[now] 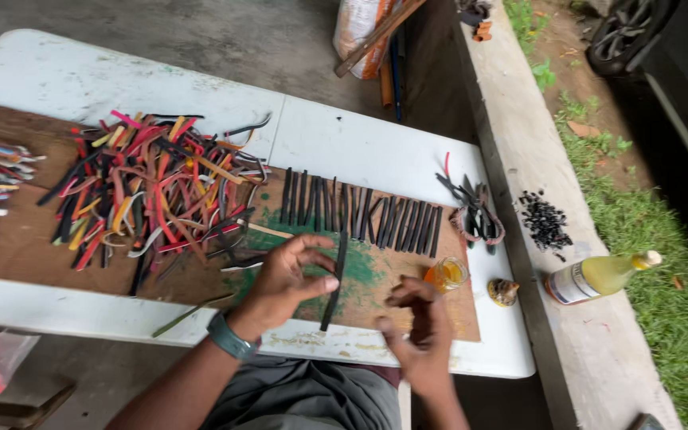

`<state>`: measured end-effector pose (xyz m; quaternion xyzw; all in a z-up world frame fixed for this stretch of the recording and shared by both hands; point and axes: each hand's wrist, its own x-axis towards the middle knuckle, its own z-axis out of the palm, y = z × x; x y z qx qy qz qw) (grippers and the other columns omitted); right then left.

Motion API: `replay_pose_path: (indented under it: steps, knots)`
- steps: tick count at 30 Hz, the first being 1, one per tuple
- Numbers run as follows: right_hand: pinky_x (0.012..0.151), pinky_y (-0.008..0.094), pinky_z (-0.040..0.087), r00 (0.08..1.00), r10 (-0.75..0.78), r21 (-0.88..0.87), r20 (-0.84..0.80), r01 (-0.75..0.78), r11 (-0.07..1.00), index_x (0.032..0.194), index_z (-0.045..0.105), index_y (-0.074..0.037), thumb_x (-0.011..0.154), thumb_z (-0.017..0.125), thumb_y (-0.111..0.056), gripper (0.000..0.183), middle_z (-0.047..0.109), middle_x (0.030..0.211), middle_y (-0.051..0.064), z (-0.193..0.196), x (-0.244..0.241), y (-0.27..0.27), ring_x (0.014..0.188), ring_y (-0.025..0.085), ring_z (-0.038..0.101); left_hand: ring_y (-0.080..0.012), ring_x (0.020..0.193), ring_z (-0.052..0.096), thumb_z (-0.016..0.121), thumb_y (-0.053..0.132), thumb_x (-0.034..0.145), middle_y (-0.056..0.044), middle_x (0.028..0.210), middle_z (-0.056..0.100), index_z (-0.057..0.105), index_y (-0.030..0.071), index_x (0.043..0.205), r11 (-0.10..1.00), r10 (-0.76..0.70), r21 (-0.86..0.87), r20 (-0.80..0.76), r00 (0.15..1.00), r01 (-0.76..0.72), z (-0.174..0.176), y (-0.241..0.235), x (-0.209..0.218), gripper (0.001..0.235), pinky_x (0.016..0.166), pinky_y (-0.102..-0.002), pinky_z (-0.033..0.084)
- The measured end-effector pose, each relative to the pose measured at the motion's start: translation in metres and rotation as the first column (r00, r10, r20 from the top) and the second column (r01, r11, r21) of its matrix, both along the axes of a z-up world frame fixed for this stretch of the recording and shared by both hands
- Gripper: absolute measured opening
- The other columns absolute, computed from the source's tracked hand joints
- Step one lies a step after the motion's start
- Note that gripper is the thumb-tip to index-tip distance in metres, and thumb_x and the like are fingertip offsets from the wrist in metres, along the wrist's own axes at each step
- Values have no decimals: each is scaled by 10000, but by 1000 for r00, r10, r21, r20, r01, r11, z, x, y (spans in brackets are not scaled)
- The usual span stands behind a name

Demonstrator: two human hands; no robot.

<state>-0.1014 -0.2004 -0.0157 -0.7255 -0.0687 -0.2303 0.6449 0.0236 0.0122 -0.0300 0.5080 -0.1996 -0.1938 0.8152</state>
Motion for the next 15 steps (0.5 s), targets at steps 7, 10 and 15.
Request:
replay_pose_path:
  steps: [7,10,15]
  knots:
    - [808,294,604,965,-198,-376,170,250,892,1381,463,2,789,869,-11,718,679,941,78,-7,6,45,850,147,706,-176,881,679,755,-47,840,-99,956,701,636,3,1031,960,-71,-278,-338,938,-27,-16,-45,-22,231,795,-296,585]
    - [806,291,599,946,-267,-401,186,321,858,1384,464,-7,792,863,-4,714,680,915,77,-13,10,40,843,145,708,-165,859,670,751,-41,850,-91,949,704,640,16,1026,970,-95,-244,-352,931,6,-16,-45,-26,216,735,-297,554]
    - [883,312,592,965,-201,-310,168,245,919,1449,396,-29,825,818,48,757,669,988,83,-16,17,30,916,164,711,-132,970,692,771,-46,829,-67,1018,720,646,32,957,977,-49,-213,-137,989,19,-8,-48,-26,195,831,-305,597]
